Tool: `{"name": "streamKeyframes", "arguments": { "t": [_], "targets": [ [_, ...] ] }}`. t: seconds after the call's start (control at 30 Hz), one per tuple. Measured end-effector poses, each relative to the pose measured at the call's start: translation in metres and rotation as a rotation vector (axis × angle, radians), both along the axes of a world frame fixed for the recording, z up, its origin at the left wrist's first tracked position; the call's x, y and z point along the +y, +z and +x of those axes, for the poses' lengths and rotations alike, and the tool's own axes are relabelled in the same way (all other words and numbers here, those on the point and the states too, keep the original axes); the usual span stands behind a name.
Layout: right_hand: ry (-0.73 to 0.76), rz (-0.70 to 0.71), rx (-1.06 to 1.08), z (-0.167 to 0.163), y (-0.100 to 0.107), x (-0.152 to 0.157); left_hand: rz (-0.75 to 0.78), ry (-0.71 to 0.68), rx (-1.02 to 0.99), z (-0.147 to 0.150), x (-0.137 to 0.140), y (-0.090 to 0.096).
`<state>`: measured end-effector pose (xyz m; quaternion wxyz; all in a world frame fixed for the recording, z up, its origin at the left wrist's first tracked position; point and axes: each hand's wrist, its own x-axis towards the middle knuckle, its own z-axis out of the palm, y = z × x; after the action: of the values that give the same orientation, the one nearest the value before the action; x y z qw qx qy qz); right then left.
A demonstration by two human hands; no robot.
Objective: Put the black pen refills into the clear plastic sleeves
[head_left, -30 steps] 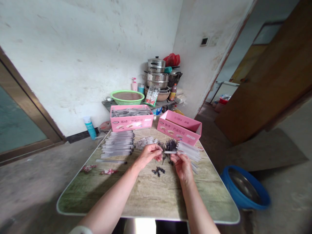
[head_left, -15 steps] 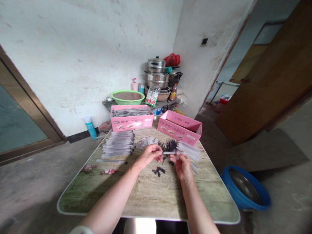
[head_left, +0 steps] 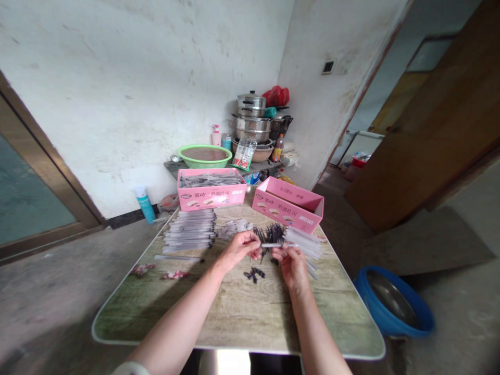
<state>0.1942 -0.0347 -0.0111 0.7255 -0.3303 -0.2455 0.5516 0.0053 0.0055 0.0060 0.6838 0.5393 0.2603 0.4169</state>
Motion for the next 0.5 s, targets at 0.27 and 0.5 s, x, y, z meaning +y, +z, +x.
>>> {"name": "streamKeyframes", "arguments": {
  "t": [0.27, 0.5],
  "targets": [
    [-0.002, -0.002, -0.001, -0.0002, 0.0001, 0.0004, 0.011, -0.006, 0.005, 0.0007, 0.0005, -0.0022],
    [-0.001, -0.001, -0.031, -0.0018, 0.0016, -0.0005, 0.012, 0.01, 0.002, 0.0011, 0.001, -0.0028]
  ]
}}
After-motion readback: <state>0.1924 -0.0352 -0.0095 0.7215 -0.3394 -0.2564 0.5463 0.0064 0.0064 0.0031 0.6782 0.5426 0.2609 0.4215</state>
